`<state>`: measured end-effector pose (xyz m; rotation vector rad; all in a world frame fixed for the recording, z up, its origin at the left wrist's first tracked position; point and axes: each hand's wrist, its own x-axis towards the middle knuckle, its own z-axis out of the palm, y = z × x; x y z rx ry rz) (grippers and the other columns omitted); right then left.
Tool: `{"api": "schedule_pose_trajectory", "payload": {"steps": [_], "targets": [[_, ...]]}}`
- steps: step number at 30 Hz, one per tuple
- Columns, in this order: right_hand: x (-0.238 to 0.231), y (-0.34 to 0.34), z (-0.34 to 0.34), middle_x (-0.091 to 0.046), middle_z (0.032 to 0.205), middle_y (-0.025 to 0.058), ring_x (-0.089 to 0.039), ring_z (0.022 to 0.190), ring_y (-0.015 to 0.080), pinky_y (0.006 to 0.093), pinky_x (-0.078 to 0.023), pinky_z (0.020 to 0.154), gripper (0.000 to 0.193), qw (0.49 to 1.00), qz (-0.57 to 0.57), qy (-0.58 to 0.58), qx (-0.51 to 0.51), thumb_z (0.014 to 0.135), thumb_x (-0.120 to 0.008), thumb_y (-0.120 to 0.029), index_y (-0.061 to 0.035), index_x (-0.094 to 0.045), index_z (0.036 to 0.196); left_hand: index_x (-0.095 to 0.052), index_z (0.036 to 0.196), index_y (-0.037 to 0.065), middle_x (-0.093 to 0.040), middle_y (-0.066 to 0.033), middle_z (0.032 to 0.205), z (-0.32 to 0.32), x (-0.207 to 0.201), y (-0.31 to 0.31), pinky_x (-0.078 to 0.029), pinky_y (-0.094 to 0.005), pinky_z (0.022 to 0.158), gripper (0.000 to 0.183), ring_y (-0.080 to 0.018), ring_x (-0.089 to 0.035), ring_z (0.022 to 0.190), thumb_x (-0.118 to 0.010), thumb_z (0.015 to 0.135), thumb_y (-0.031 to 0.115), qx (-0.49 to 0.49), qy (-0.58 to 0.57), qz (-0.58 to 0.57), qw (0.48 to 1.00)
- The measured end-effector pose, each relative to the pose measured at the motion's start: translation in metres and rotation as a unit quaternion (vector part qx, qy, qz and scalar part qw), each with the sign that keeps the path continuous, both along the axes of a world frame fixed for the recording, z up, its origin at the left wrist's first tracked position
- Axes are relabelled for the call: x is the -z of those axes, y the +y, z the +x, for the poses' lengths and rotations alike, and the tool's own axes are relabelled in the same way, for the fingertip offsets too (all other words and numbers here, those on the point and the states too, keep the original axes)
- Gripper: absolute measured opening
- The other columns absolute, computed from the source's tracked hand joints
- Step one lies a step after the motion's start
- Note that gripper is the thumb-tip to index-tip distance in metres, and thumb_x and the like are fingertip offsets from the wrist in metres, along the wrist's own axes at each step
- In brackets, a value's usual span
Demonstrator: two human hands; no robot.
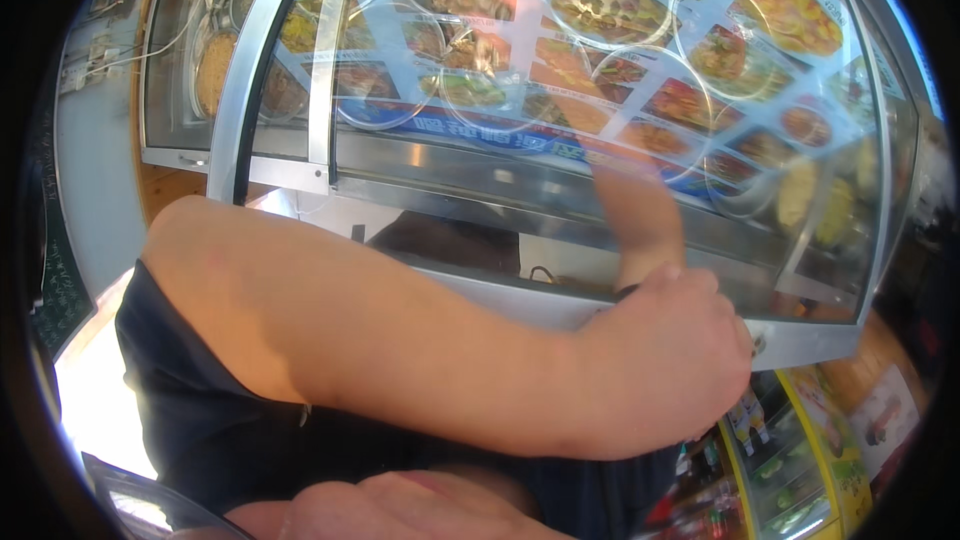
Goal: The person retrieves a whole cooked duck from a steamer, places it on a cutting board, and uses a cleaver to chop it into smaller pieces. The chopped pieces are then arranged on a wooden serving tray.
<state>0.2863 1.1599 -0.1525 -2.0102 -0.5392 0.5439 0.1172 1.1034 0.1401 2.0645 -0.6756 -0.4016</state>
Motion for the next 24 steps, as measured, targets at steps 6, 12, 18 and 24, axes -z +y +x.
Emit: {"api": "schedule_pose_trajectory", "payload": {"steps": [6,12,18,24], "targets": [[0.013,-0.031,-0.029,-0.064,0.152,0.0144,-0.061,0.137,0.0361,0.0439,-0.045,0.116,0.056,0.986,-0.045,0.090,-0.130,0.109,-0.061,-0.051,-0.0128,-0.066,0.149,-0.083,0.096,0.007,-0.075,-0.0091,0.097,0.006,0.005,0.000,-0.050,-0.0449,0.083,0.021,-0.0306,-0.067,0.098,-0.074,0.085,0.022,0.063,0.024,-0.023,0.997],[0.049,-0.045,0.019,-0.065,0.149,0.0236,-0.060,0.140,0.0390,0.0451,-0.046,0.118,0.062,0.979,-0.049,-0.057,-0.189,0.110,-0.059,-0.049,-0.0022,-0.060,0.150,-0.081,0.084,0.011,-0.071,-0.0027,0.086,-0.006,0.006,0.000,-0.046,-0.0425,0.073,0.019,-0.0244,-0.067,0.085,-0.072,0.085,0.028,-0.006,-0.031,-0.001,0.999],[0.090,0.014,0.098,-0.067,0.140,0.0296,-0.065,0.127,0.0459,0.0483,-0.050,0.110,0.061,0.976,-0.046,-0.213,-0.002,0.101,-0.075,-0.034,0.0025,-0.060,0.148,-0.078,0.080,0.010,-0.068,-0.0032,0.082,-0.004,0.004,-0.003,-0.046,-0.0409,0.069,0.018,-0.0243,-0.066,0.082,-0.070,0.082,0.025,-0.003,-0.068,0.023,0.997],[0.133,0.145,0.169,-0.041,0.169,0.0291,-0.055,0.140,0.0500,0.0585,-0.049,0.111,0.068,0.982,0.126,-0.134,0.043,0.098,-0.074,-0.028,-0.0148,-0.050,0.160,-0.075,0.074,0.009,-0.065,-0.0037,0.081,-0.010,0.031,-0.018,-0.047,-0.0377,0.069,0.013,-0.0246,-0.066,0.081,-0.071,0.078,0.021,-0.006,-0.117,0.017,0.993]]}}
